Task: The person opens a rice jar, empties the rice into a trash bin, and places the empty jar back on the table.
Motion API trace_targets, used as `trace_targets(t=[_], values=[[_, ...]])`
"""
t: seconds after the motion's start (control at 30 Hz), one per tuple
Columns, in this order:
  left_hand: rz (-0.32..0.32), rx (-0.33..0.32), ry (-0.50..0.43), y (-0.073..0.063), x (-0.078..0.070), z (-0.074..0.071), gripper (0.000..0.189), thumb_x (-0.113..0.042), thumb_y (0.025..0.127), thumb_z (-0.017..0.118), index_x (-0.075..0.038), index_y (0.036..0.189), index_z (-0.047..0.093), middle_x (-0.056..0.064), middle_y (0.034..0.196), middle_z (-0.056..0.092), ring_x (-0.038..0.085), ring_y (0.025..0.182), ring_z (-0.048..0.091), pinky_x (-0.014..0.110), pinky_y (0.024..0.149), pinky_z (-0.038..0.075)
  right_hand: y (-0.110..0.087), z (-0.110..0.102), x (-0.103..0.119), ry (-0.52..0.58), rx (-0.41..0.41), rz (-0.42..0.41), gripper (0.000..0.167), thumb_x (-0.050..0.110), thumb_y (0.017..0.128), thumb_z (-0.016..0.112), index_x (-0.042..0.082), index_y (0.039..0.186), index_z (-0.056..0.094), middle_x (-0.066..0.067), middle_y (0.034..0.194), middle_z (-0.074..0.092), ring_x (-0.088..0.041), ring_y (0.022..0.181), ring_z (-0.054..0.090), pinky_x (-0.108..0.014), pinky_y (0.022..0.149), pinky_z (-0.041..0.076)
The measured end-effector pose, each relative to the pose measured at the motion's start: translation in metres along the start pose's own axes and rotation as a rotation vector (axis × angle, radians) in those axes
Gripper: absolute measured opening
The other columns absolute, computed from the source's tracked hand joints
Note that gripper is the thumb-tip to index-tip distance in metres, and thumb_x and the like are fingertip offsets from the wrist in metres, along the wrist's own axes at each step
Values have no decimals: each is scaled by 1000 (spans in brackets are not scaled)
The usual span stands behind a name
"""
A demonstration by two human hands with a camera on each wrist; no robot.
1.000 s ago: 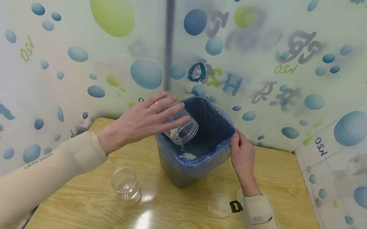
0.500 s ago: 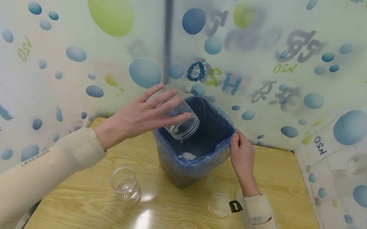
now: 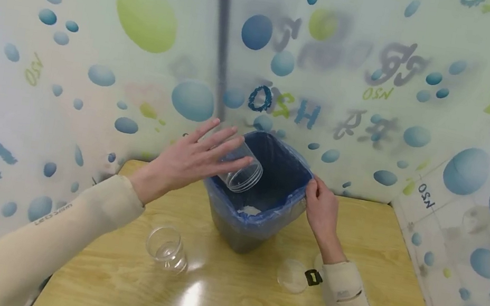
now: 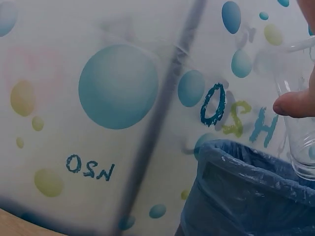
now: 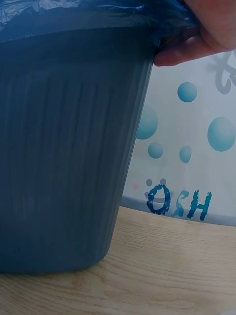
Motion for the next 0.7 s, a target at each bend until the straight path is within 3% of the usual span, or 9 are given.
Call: trace_targets(t=[0.13,0.33,0.5,0.6,0.7], values=[[29,-44,4,2,-7,1,94,6,85,77,-24,160,29,16,156,40,34,146,38,52,123,25,0,0,1,10,-14,-1,48,29,109,39,1,137,65,-10,69,56,-27,63,50,-39,66,43],[-67,-42,-10,-3,1,-4,94,13,87,69,-25,162,26,17,157,37,35,149,34,53,125,21,0,1,1,11,-4,-7,50,31,109,39,0,139,64,-9,67,53,-26,61,47,-39,64,41],[-93,-45,-54,-8,0,-6,90,11,91,65,-26,162,25,17,157,38,36,150,32,54,125,21,0,-1,2,10,-10,-3,50,31,109,39,0,138,64,-11,70,57,-28,65,51,-41,68,45],[-129,-85,-16,-10,1,-8,92,14,90,65,-27,163,25,15,158,38,34,151,31,54,123,25,0,0,2,7,-3,4,50,32,109,39,1,138,64,-15,78,63,-32,73,57,-46,76,51],[-100,-137,47,-10,-1,-7,97,16,89,65,-27,165,22,14,160,37,30,151,33,53,121,31,-1,0,1,16,-5,21,49,31,108,39,1,138,65,-17,85,66,-34,80,59,-49,82,52]])
Point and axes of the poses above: each hand's wrist, its own y-axis towards the middle knuckle, its own z-axis out of the palm, x = y × z, the point moved 3 cm from there along y, towards the middle knuckle
